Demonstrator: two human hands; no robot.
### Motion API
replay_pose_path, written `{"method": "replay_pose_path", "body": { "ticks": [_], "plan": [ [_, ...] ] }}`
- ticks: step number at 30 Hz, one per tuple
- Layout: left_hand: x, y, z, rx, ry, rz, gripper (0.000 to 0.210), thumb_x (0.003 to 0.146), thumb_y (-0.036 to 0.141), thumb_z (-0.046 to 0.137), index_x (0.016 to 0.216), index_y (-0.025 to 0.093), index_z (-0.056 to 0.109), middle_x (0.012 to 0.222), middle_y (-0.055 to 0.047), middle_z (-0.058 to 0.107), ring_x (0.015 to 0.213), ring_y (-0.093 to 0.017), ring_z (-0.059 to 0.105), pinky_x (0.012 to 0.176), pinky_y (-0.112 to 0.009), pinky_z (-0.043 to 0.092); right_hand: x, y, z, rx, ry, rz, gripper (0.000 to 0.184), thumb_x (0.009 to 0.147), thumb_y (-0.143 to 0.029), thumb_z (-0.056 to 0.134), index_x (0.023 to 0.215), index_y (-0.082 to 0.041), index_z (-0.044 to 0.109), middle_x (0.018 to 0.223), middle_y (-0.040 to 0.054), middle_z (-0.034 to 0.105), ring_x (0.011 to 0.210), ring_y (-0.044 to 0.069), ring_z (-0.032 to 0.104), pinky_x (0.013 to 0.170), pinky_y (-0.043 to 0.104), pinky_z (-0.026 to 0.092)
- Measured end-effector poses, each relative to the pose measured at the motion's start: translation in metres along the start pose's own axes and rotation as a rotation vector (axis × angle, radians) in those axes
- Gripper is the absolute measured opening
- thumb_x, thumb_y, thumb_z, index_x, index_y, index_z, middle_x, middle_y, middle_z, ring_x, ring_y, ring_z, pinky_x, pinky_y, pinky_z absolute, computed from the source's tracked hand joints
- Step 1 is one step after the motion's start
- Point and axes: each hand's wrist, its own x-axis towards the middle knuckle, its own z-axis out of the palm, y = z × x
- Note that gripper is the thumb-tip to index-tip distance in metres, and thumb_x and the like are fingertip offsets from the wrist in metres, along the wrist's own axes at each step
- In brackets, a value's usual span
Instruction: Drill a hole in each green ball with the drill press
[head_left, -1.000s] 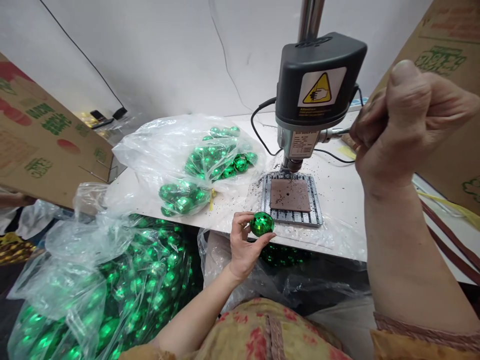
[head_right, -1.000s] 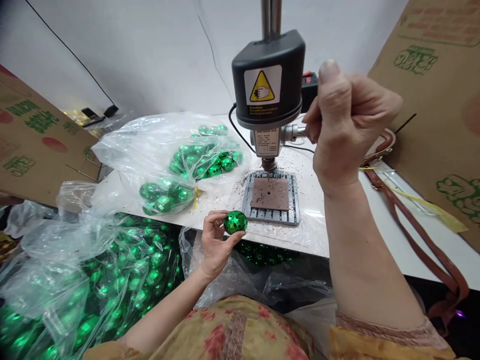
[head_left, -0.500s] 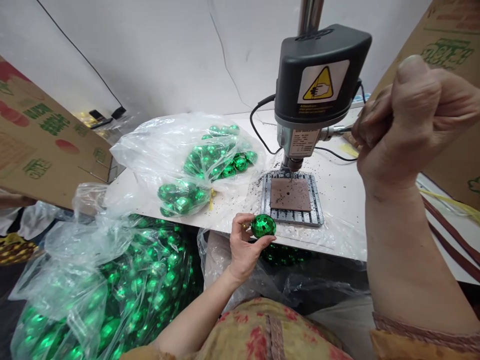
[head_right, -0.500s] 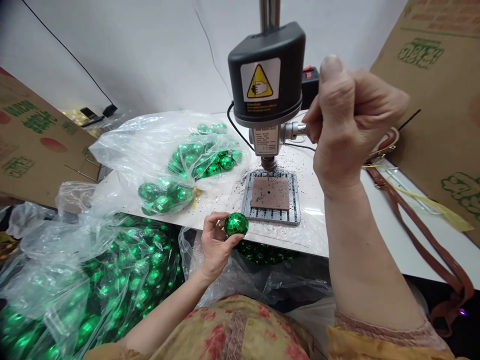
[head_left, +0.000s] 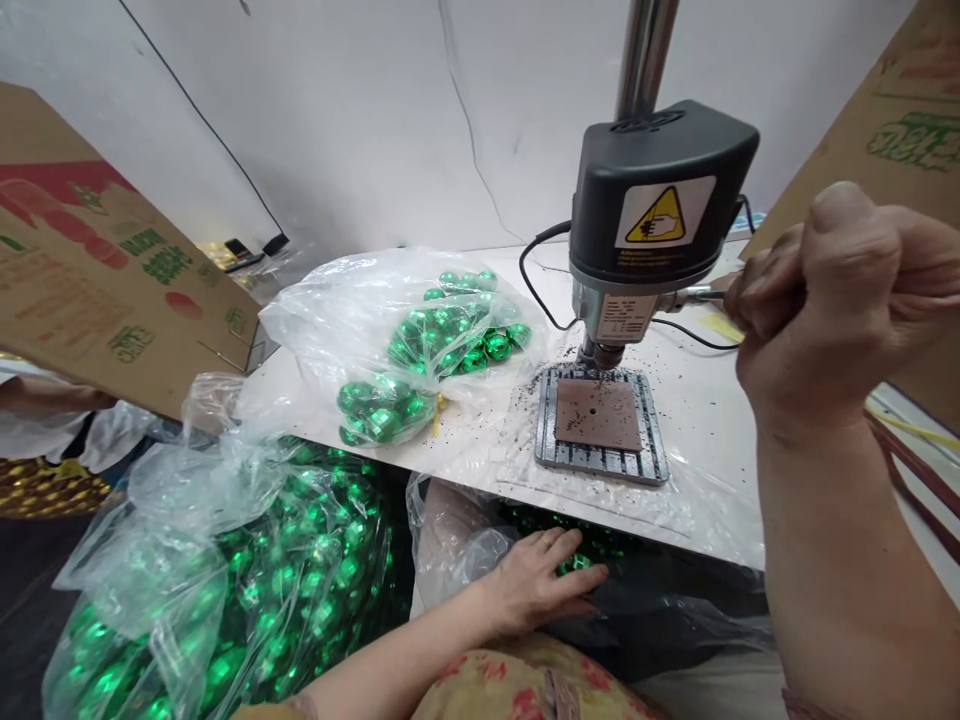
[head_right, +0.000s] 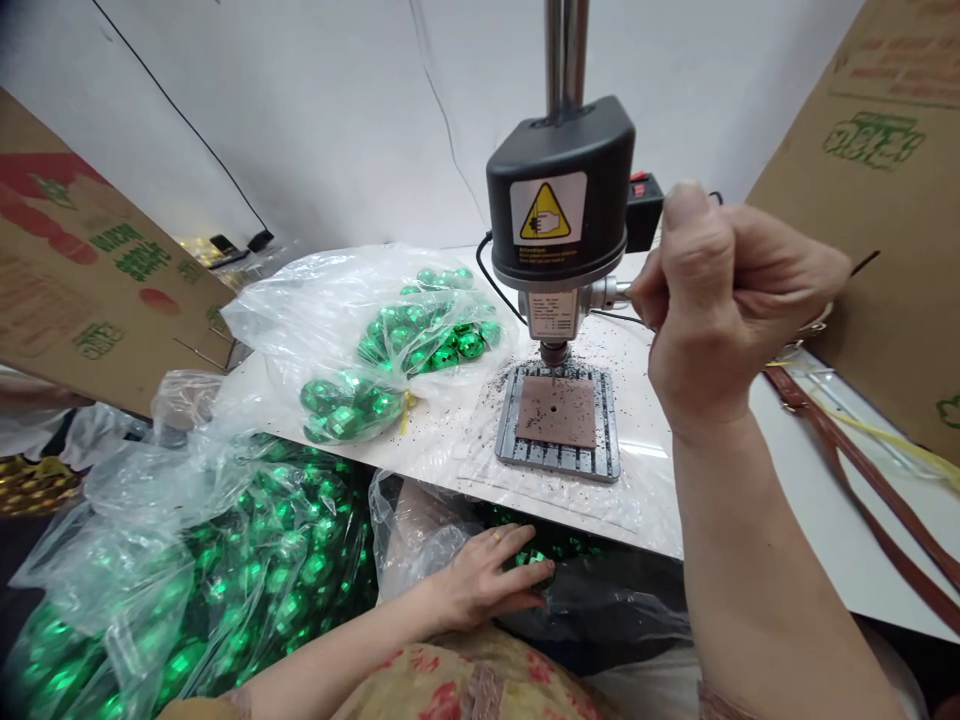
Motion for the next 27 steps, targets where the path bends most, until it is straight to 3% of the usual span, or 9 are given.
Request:
{"method": "replay_pose_path", "body": {
  "ticks": [4, 6, 8, 11, 14, 19, 23, 25, 27],
  "plan": [
    [0.028, -0.051, -0.018, 0.056, 0.351, -0.173, 0.025, 0.093, 0.030, 0.066, 0.115, 0.021, 0.066, 0.107, -0.011, 0.071, 0.088, -0.020, 0.073, 0.069, -0.030, 0.063, 0.000, 0.000, -0.002, 0.043, -0.017, 0.006, 0.040, 0.083, -0.023, 0.060, 0.045, -0.021, 0.047, 0.039, -0.0052, 0.035, 0.036, 0.008, 0.034, 0.043, 0.031, 0.020],
    [0.055, -0.095, -0.033, 0.090, 0.381, -0.380, 0.020, 0.096, 0.023, 0.057, 0.112, 0.022, 0.069, 0.100, -0.009, 0.071, 0.089, -0.020, 0.071, 0.076, -0.031, 0.060, 0.000, 0.000, -0.003, 0.026, -0.022, 0.014, 0.039, 0.083, -0.022, 0.060, 0.045, -0.021, 0.049, 0.039, -0.0056, 0.035, 0.037, 0.007, 0.034, 0.044, 0.031, 0.021],
    [0.085, -0.142, -0.046, 0.112, 0.325, -0.612, 0.023, 0.097, 0.021, 0.051, 0.109, 0.020, 0.070, 0.100, -0.010, 0.069, 0.095, -0.023, 0.069, 0.083, -0.035, 0.057, -0.001, -0.002, -0.003, 0.016, -0.030, 0.025, 0.039, 0.084, -0.021, 0.059, 0.045, -0.020, 0.050, 0.040, -0.0057, 0.036, 0.037, 0.007, 0.034, 0.044, 0.031, 0.021],
    [0.128, -0.199, -0.057, 0.187, 0.039, -0.996, 0.032, 0.097, 0.018, 0.046, 0.120, 0.015, 0.068, 0.119, -0.018, 0.066, 0.115, -0.029, 0.063, 0.099, -0.040, 0.049, -0.002, -0.003, -0.003, 0.017, -0.039, 0.031, 0.040, 0.084, -0.021, 0.058, 0.045, -0.019, 0.047, 0.040, -0.0062, 0.035, 0.038, 0.005, 0.034, 0.044, 0.030, 0.020],
    [0.157, -0.229, -0.055, 0.165, -0.086, -1.092, 0.029, 0.093, 0.023, 0.057, 0.119, 0.015, 0.069, 0.123, -0.020, 0.066, 0.121, -0.034, 0.061, 0.101, -0.042, 0.047, -0.002, -0.004, -0.002, 0.012, -0.027, 0.033, 0.039, 0.083, -0.018, 0.057, 0.045, -0.019, 0.046, 0.040, -0.0068, 0.034, 0.038, 0.004, 0.033, 0.044, 0.029, 0.021],
    [0.175, -0.240, -0.049, 0.078, -0.148, -1.122, 0.029, 0.076, 0.022, 0.077, 0.104, 0.016, 0.072, 0.110, -0.018, 0.072, 0.117, -0.037, 0.063, 0.098, -0.043, 0.048, -0.002, -0.003, -0.003, 0.024, -0.029, 0.029, 0.038, 0.082, -0.018, 0.058, 0.045, -0.019, 0.050, 0.040, -0.0070, 0.037, 0.037, 0.004, 0.034, 0.044, 0.028, 0.024],
    [0.162, -0.226, -0.065, -0.034, -0.132, -1.100, 0.039, 0.079, 0.027, 0.072, 0.116, 0.016, 0.070, 0.089, -0.011, 0.073, 0.095, -0.029, 0.070, 0.084, -0.036, 0.053, -0.002, -0.003, -0.003, 0.021, -0.025, 0.018, 0.037, 0.083, -0.018, 0.059, 0.047, -0.019, 0.052, 0.041, -0.0074, 0.040, 0.037, 0.004, 0.035, 0.043, 0.028, 0.024],
    [0.149, -0.208, -0.074, -0.236, -0.006, -1.084, 0.042, 0.083, 0.035, 0.067, 0.120, 0.015, 0.067, 0.080, -0.006, 0.070, 0.078, -0.022, 0.069, 0.072, -0.031, 0.055, -0.003, -0.004, -0.003, 0.026, -0.032, 0.016, 0.037, 0.084, -0.018, 0.059, 0.047, -0.019, 0.053, 0.041, -0.0077, 0.040, 0.037, 0.004, 0.035, 0.043, 0.027, 0.025],
    [0.136, -0.185, -0.076, -0.589, 0.217, -1.057, 0.044, 0.082, 0.041, 0.068, 0.117, 0.016, 0.066, 0.081, -0.004, 0.068, 0.073, -0.017, 0.066, 0.066, -0.029, 0.055, -0.003, -0.003, -0.003, 0.044, -0.038, 0.011, 0.037, 0.084, -0.018, 0.059, 0.047, -0.019, 0.054, 0.040, -0.0079, 0.039, 0.038, 0.004, 0.035, 0.043, 0.026, 0.025]
  ]
}}
